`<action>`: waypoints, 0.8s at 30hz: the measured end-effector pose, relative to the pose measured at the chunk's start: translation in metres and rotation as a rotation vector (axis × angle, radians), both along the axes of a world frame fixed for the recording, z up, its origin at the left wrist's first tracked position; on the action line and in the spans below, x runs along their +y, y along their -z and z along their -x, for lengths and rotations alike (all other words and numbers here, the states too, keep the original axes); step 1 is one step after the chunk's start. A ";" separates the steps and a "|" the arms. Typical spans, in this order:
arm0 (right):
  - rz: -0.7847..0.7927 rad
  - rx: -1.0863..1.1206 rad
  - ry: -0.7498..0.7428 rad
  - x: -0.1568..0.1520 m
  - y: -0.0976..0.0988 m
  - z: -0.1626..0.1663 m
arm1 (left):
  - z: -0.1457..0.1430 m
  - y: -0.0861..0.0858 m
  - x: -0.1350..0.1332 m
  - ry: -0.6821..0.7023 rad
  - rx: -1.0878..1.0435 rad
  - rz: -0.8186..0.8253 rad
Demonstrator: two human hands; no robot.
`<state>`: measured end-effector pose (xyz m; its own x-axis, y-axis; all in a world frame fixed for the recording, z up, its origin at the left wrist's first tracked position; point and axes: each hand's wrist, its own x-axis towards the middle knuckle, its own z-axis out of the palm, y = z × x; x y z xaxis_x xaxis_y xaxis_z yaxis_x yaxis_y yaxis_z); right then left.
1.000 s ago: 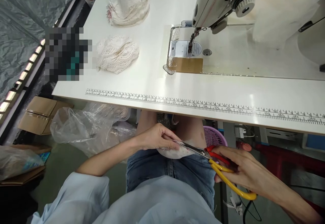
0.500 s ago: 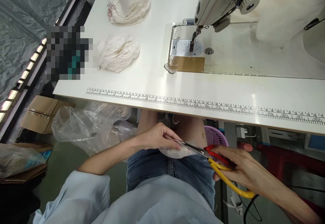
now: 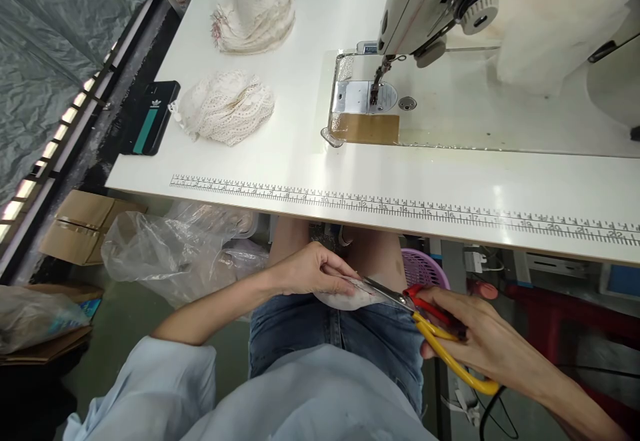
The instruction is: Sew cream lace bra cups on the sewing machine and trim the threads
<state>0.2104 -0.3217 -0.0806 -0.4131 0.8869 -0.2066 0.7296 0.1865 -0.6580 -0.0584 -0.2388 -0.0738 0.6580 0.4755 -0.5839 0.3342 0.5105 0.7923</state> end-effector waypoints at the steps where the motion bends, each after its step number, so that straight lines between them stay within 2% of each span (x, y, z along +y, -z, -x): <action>1: 0.014 0.002 -0.036 0.000 0.000 0.000 | 0.000 0.000 0.000 0.001 0.002 -0.003; 4: 0.042 -0.011 -0.095 -0.001 0.002 -0.002 | 0.001 -0.002 -0.001 0.003 0.008 -0.013; 13: 0.092 0.039 -0.091 0.000 0.004 -0.002 | 0.001 -0.001 -0.001 0.013 0.006 0.014; 19: 0.194 0.078 -0.074 0.001 0.004 0.000 | 0.001 0.004 -0.002 -0.002 -0.007 0.033; 24: 0.113 0.089 -0.069 0.001 0.005 -0.001 | 0.001 0.007 -0.002 -0.013 -0.004 0.036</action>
<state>0.2113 -0.3212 -0.0860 -0.4931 0.8291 -0.2636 0.6554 0.1548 -0.7392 -0.0596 -0.2410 -0.0805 0.6542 0.4626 -0.5984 0.3246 0.5429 0.7745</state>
